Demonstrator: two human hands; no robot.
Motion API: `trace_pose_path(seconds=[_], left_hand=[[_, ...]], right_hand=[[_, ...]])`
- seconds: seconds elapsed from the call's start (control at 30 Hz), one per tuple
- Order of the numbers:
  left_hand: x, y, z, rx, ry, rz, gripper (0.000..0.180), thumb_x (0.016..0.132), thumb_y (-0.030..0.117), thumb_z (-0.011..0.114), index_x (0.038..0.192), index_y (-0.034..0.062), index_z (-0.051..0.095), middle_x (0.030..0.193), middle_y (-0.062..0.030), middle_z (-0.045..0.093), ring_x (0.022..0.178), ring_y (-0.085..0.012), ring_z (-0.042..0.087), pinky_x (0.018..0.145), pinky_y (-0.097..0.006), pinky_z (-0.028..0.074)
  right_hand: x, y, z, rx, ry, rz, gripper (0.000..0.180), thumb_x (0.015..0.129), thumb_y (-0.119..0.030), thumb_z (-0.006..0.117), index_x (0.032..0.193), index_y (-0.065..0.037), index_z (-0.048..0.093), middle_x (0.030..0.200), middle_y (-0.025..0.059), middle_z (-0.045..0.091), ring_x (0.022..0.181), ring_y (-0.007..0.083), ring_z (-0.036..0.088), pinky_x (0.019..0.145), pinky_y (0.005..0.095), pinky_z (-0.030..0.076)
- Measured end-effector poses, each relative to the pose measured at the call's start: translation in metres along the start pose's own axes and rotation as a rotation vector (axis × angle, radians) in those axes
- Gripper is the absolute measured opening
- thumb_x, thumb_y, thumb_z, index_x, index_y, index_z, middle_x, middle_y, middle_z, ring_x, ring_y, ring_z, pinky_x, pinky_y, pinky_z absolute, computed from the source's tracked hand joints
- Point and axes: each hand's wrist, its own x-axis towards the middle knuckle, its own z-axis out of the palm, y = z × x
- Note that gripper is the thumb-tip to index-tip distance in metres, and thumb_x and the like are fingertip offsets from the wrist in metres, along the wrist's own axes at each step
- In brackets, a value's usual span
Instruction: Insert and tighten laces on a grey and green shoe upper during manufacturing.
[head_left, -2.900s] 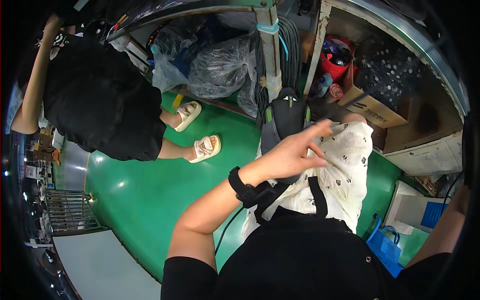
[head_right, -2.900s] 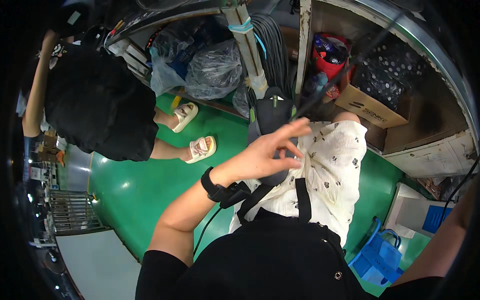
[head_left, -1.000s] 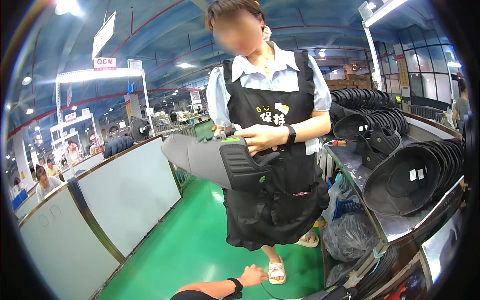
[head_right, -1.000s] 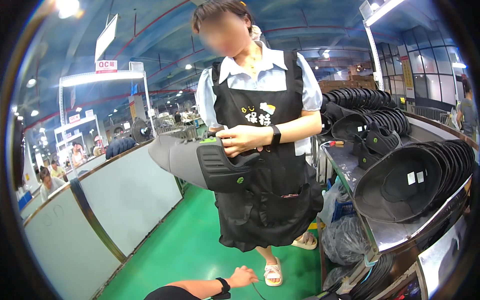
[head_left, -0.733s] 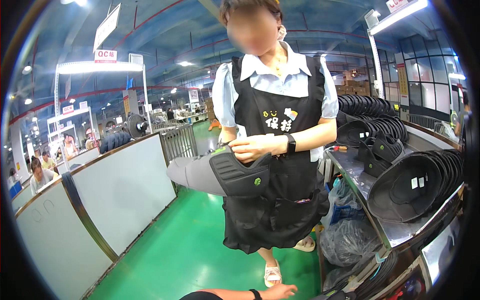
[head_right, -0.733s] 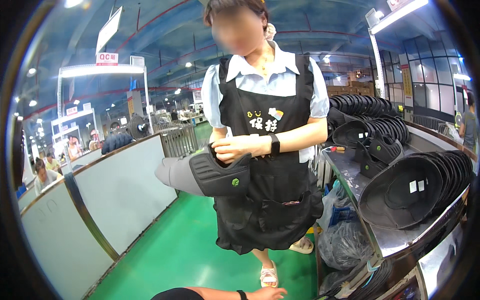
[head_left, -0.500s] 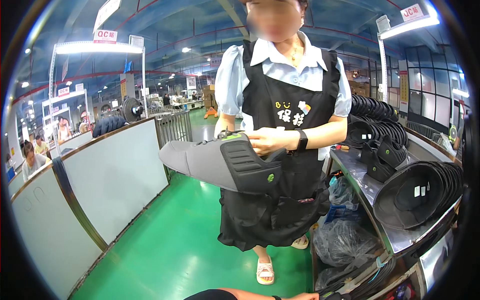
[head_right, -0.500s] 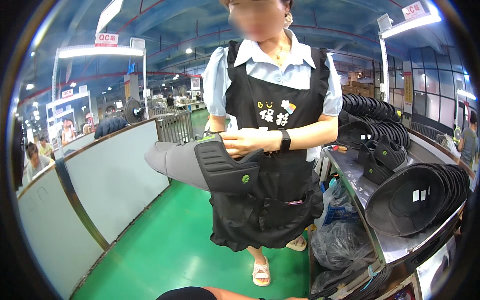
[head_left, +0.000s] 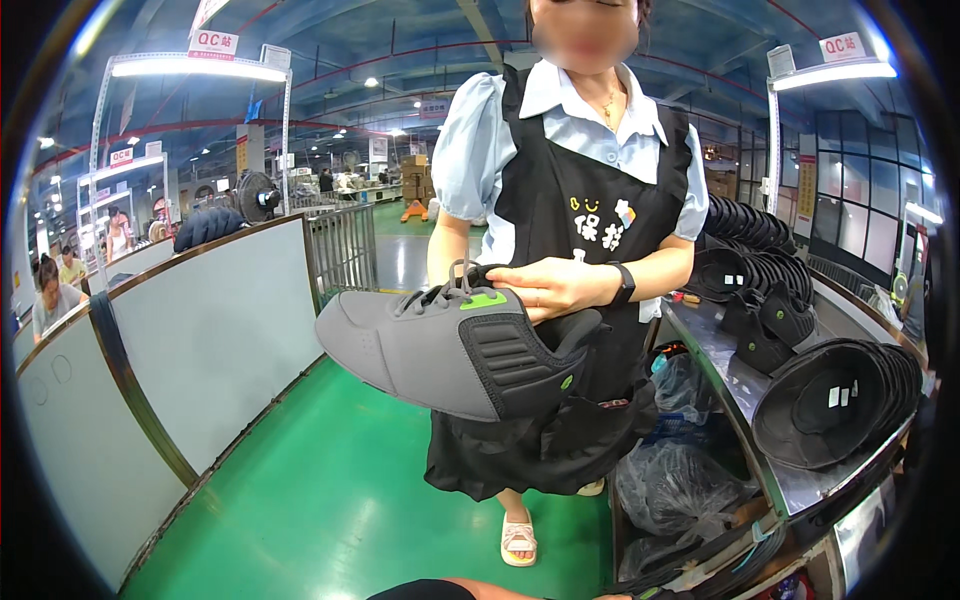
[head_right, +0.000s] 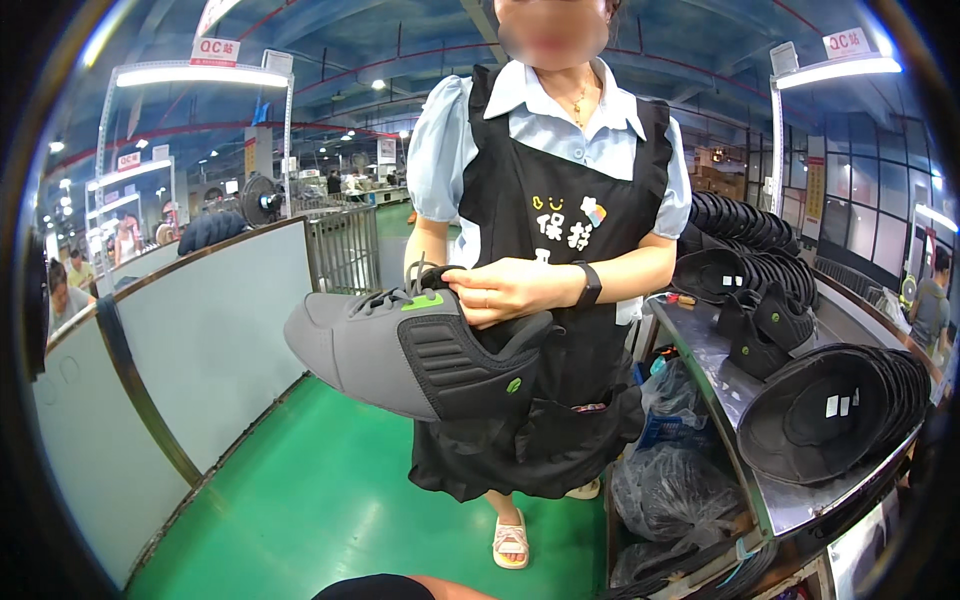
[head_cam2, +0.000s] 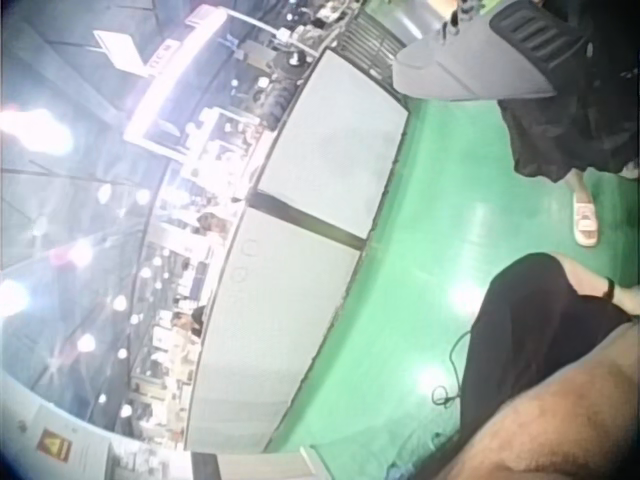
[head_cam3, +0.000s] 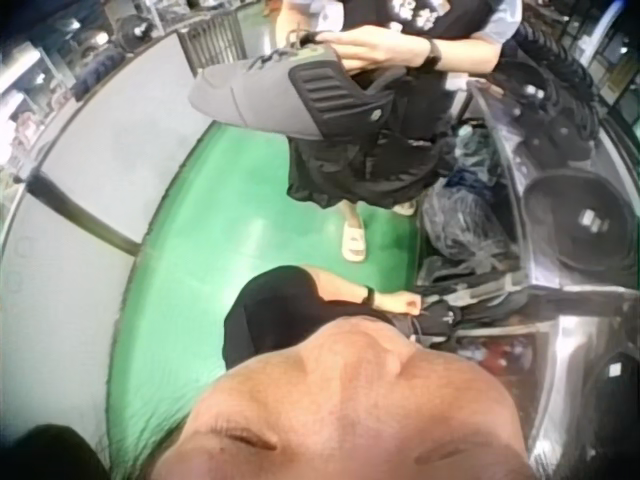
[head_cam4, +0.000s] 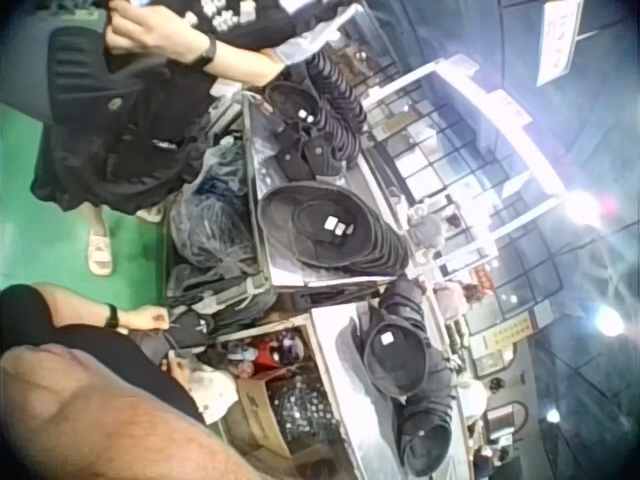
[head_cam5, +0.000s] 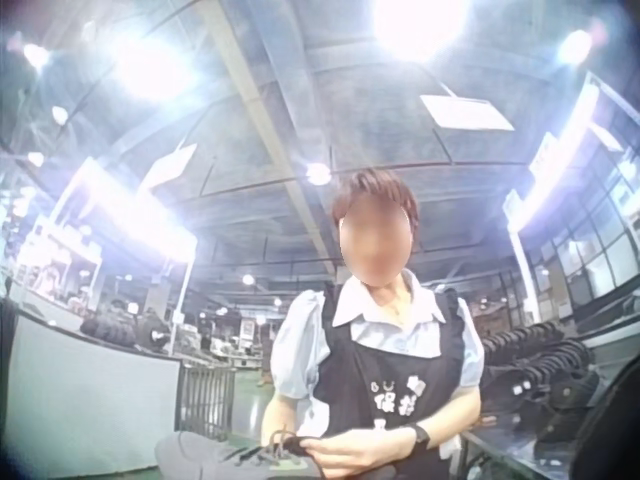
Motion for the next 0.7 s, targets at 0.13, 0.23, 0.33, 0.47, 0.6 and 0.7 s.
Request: trace_pose_path(seconds=[0.13,0.23,0.33,0.47,0.6,0.7], left_hand=[[-0.005,0.002,0.0,-0.017,-0.015,-0.035,0.013,0.087,0.023,0.065,0.087,0.0104,0.06,0.077,-0.0002,0.06,0.073,-0.0096,0.054,0.066,-0.028,0.045],[-0.008,0.0,0.002,-0.004,-0.014,0.006,0.013,0.087,0.022,0.065,0.086,0.0105,0.06,0.077,-0.0003,0.061,0.074,-0.0094,0.054,0.065,-0.028,0.046],[-0.01,-0.002,0.004,-0.03,-0.017,-0.013,0.013,0.087,0.022,0.065,0.087,0.0103,0.06,0.077,0.0,0.06,0.074,-0.0096,0.054,0.066,-0.028,0.046],[-0.017,0.013,0.003,-0.076,-0.031,-0.047,0.013,0.087,0.021,0.065,0.086,0.0096,0.06,0.077,0.0,0.06,0.074,-0.0102,0.054,0.067,-0.029,0.046],[-0.017,0.02,-0.003,-0.106,-0.076,-0.17,0.012,0.087,0.02,0.064,0.086,0.0088,0.059,0.078,-0.0004,0.059,0.075,-0.0103,0.052,0.069,-0.03,0.046],[0.015,-0.069,-0.006,-0.06,-0.159,0.102,0.018,0.091,0.02,0.059,0.082,0.0057,0.052,0.073,-0.0008,0.047,0.072,-0.0115,0.049,0.069,-0.027,0.042]], right_hand=[[-0.003,0.005,0.002,-0.021,-0.004,-0.028,0.04,0.086,-0.042,0.066,0.075,-0.003,0.066,0.063,0.0019,0.06,0.056,0.0105,0.052,0.052,0.0258,0.04],[-0.011,0.002,0.005,-0.016,0.009,-0.02,0.04,0.086,-0.042,0.066,0.074,-0.003,0.067,0.063,0.0021,0.06,0.056,0.0106,0.052,0.053,0.026,0.04],[-0.017,-0.002,0.005,-0.011,0.024,-0.019,0.041,0.086,-0.042,0.066,0.074,-0.003,0.067,0.062,0.0022,0.06,0.056,0.0107,0.052,0.053,0.0261,0.04],[-0.019,-0.01,0.006,-0.05,0.003,-0.086,0.041,0.087,-0.042,0.065,0.073,-0.003,0.066,0.061,0.0023,0.059,0.056,0.0111,0.052,0.053,0.0269,0.041],[-0.022,-0.013,0.015,-0.007,0.021,-0.212,0.042,0.087,-0.042,0.064,0.068,-0.005,0.063,0.058,0.0024,0.058,0.054,0.0122,0.051,0.052,0.0292,0.041],[-0.034,-0.028,0.022,0.008,0.026,-0.249,0.043,0.088,-0.042,0.064,0.064,-0.006,0.061,0.057,0.0025,0.056,0.053,0.0131,0.05,0.052,0.0309,0.041]])
